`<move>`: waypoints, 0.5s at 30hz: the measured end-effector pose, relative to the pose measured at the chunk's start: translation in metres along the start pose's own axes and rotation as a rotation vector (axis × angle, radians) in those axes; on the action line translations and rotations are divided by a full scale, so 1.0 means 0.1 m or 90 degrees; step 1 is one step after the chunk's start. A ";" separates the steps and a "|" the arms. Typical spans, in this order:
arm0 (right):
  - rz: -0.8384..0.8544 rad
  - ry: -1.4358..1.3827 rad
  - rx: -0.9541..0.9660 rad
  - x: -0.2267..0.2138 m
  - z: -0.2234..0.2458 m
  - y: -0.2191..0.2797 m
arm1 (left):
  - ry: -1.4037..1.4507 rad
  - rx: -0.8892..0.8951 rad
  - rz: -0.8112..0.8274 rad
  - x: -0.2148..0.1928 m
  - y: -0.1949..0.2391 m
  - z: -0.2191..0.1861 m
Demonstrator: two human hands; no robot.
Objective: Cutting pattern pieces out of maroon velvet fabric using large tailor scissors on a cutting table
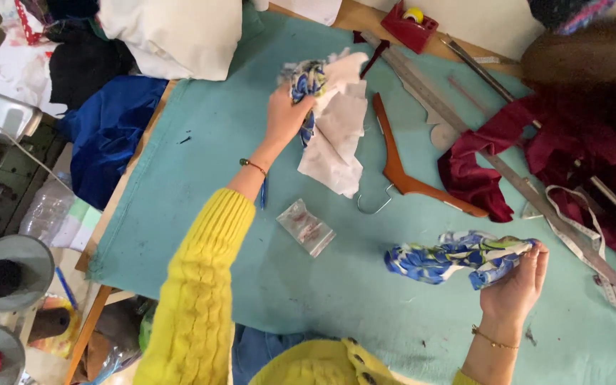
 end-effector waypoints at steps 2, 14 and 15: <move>-0.006 -0.009 -0.012 0.02 0.02 0.10 | -0.002 -0.010 0.026 0.01 0.07 -0.05; -0.038 0.111 -0.033 -0.53 -0.20 0.61 | -0.479 0.029 0.316 0.92 0.95 0.97; -0.036 0.126 -0.037 -0.61 -0.29 0.62 | -0.465 0.026 0.300 0.94 0.93 0.97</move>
Point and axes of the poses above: each hand's wrist, its own y-axis away from the middle knuckle, its own x-axis out of the palm, z = x × y, the point moved 8 cm from there along -y, towards the middle knuckle, and after that the axes turned 10 degrees about -z, right-handed, at the moved point
